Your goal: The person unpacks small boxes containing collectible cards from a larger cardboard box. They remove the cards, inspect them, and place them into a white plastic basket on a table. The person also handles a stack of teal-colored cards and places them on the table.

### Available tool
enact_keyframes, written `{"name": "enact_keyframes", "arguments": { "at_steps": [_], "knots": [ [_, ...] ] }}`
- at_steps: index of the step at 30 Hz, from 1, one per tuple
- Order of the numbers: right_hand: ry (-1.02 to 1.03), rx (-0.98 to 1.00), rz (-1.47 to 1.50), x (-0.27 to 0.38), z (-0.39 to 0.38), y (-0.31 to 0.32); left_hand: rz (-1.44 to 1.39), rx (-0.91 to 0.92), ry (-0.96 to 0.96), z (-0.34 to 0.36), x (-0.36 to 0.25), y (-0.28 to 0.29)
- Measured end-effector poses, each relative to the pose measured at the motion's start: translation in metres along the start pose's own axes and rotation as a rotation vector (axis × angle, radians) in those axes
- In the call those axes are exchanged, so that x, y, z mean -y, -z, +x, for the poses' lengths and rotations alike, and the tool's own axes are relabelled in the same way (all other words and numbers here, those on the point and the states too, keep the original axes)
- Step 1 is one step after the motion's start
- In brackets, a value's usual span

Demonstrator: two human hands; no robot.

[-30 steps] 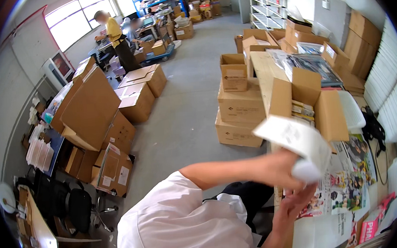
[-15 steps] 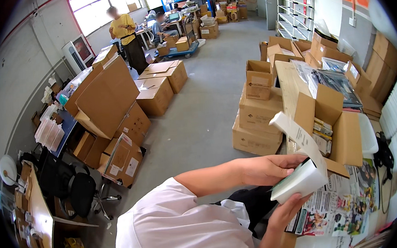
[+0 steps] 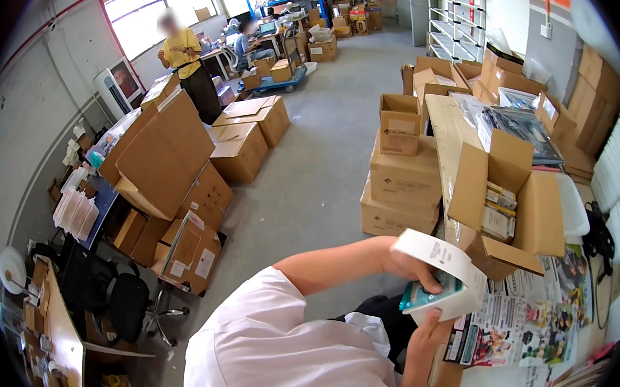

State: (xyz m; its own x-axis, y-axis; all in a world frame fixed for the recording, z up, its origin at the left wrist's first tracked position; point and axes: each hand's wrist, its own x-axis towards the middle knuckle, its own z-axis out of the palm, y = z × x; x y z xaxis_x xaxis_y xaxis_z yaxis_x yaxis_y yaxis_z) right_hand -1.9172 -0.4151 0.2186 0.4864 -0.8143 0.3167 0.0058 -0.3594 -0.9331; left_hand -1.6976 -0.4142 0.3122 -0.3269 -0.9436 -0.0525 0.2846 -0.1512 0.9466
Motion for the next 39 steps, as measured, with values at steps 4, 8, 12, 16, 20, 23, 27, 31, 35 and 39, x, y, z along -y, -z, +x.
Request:
{"name": "enact_keyframes", "arguments": {
  "at_steps": [4,8,12,16,20,23,27,31,35,39],
  "knots": [
    [-0.017,-0.175,-0.007,-0.013,-0.005,0.005,0.065,-0.016,-0.006,0.007,-0.002,-0.017],
    [-0.041,-0.247,0.039,-0.015,-0.004,0.013,0.110,-0.040,-0.032,0.006,-0.010,-0.033],
    [-0.141,-0.303,0.144,-0.008,-0.004,0.009,0.212,-0.058,-0.043,0.010,0.001,-0.037],
    [-0.129,-0.354,0.241,0.026,0.006,0.004,0.124,-0.177,-0.071,0.000,-0.004,-0.046],
    [-0.004,-0.289,0.209,0.055,0.018,0.006,0.064,-0.228,-0.114,-0.015,-0.019,-0.048],
    [0.064,-0.280,0.181,0.055,0.024,0.006,0.236,-0.286,-0.105,-0.026,-0.036,-0.054],
    [0.101,-0.281,0.152,0.068,0.025,0.004,0.265,-0.324,-0.171,-0.037,-0.037,-0.047],
    [0.076,-0.359,0.117,0.049,0.016,0.010,-0.296,-0.347,-0.191,-0.049,-0.017,-0.028],
    [-0.134,-0.470,0.310,0.041,0.005,0.019,-0.691,-0.426,-0.305,-0.072,-0.025,-0.013],
    [-0.276,-0.423,0.616,0.038,-0.004,0.009,-0.851,-0.145,-0.461,-0.061,-0.040,-0.013]
  ]
}}
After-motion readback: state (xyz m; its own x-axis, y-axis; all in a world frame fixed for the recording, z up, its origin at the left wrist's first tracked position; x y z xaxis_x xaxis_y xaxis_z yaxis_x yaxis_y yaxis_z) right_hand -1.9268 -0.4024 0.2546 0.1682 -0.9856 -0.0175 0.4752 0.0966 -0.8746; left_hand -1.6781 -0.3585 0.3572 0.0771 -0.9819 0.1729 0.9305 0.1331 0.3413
